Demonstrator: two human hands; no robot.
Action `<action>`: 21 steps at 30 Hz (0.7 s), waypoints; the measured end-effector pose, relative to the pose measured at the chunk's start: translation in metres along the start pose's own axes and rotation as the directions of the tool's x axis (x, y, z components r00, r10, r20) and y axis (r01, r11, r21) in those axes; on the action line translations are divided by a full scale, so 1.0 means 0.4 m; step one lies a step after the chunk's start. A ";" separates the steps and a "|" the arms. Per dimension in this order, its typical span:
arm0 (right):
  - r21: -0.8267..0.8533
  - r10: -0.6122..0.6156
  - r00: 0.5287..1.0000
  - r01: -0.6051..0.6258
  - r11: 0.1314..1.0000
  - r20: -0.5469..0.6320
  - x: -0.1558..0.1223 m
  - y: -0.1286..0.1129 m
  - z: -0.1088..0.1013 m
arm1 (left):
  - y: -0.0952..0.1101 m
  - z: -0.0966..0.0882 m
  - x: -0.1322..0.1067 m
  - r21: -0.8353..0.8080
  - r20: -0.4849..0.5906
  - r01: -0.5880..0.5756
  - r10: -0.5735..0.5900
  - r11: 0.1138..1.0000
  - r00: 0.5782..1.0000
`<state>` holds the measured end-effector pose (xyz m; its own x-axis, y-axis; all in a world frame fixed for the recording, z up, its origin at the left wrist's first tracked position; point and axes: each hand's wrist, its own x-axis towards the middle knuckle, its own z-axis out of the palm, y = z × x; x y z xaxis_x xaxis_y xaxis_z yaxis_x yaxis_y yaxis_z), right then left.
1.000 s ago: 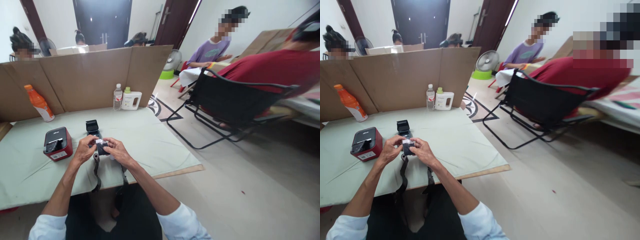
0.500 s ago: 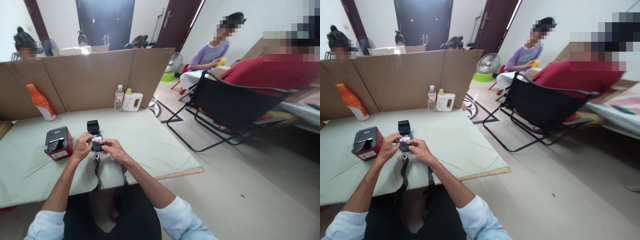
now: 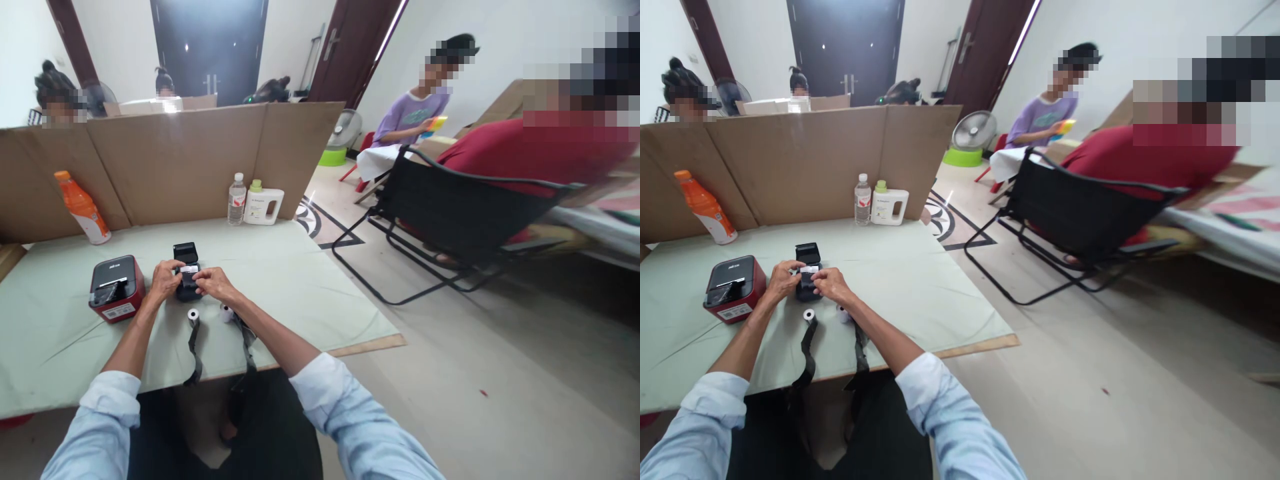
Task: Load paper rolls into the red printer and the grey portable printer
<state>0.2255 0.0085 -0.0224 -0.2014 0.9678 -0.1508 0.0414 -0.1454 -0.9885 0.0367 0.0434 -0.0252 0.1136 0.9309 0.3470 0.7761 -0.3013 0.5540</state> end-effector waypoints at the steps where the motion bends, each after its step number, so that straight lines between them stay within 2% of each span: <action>1: -0.007 0.001 1.000 -0.001 1.000 0.002 0.001 0.001 -0.001 | -0.001 0.001 0.004 -0.009 0.006 0.014 -0.014 1.000 1.000; 6: -0.080 -0.001 1.000 0.002 0.997 0.004 0.012 0.009 0.001 | -0.003 0.002 0.020 -0.029 0.058 0.086 -0.084 0.996 0.995; 9: -0.268 -0.094 0.996 0.093 0.959 0.010 0.018 0.011 -0.002 | -0.006 0.004 0.027 -0.007 0.073 0.100 -0.099 0.995 0.992; 12: -0.511 -0.236 0.970 0.232 0.828 0.059 0.017 0.004 -0.007 | -0.009 0.009 0.031 -0.004 0.063 0.100 -0.099 0.995 0.993; 15: -0.693 -0.315 0.943 0.299 0.656 0.108 0.006 -0.011 -0.007 | -0.014 0.013 0.033 -0.011 0.055 0.100 -0.099 0.995 0.994; 19: -0.860 -0.316 0.934 0.294 0.417 0.166 -0.016 -0.033 0.003 | -0.020 0.012 0.033 -0.013 0.070 0.077 -0.076 0.997 0.995; 21: -0.902 -0.287 0.940 0.276 0.332 0.182 -0.025 -0.040 0.008 | -0.023 0.010 0.031 -0.016 0.082 0.068 -0.067 0.998 0.994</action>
<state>0.2236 0.0003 -0.0051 -0.3793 0.9146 0.1402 0.8409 0.4039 -0.3602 0.0333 0.0586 -0.0289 0.1122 0.9627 0.2460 0.7722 -0.2403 0.5882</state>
